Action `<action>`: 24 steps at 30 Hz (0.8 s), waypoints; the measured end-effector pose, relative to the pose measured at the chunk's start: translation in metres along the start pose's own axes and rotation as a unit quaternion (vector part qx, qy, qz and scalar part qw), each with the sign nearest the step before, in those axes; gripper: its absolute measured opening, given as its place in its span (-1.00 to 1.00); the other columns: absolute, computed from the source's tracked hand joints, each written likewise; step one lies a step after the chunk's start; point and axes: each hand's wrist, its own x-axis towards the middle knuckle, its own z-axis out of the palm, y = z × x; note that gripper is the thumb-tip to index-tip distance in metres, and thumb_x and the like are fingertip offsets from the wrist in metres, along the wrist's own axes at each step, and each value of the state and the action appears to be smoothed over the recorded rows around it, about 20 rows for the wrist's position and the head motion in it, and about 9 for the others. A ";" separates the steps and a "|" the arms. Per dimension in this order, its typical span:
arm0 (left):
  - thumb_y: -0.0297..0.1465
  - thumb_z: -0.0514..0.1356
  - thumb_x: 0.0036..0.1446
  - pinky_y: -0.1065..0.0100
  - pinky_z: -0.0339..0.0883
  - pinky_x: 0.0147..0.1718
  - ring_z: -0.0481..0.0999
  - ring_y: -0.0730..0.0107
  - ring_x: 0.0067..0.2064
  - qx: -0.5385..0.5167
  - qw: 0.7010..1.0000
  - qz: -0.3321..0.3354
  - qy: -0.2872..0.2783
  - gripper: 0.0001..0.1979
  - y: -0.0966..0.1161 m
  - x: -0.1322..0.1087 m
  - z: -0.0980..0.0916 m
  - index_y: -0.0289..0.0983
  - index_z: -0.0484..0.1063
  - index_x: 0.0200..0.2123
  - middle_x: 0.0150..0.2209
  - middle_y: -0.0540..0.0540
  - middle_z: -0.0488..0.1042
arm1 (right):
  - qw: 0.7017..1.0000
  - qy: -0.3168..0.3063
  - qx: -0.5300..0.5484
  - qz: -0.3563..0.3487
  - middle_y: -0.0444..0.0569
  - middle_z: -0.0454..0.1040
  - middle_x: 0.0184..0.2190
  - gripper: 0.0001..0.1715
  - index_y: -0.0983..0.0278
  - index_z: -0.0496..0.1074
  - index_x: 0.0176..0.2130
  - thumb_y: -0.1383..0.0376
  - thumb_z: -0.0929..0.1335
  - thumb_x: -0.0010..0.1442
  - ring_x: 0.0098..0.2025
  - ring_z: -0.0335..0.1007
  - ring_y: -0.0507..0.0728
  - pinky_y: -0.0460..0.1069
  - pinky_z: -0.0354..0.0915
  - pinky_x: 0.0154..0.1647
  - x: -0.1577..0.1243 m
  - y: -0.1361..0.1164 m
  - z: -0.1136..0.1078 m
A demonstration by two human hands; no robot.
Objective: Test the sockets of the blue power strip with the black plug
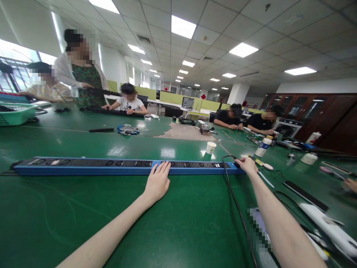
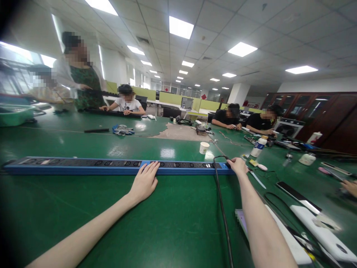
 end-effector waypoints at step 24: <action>-0.50 0.06 0.23 -0.04 -0.07 0.45 0.25 0.07 0.41 0.004 1.000 0.002 -0.001 -0.33 0.001 0.001 0.000 -0.30 0.23 0.41 0.42 -0.21 0.26 | 0.988 0.132 -0.060 -0.044 0.25 0.42 0.04 -0.33 0.30 0.43 0.07 -0.12 0.09 0.45 -0.01 0.47 0.33 0.17 0.32 0.00 -0.007 0.014 -0.022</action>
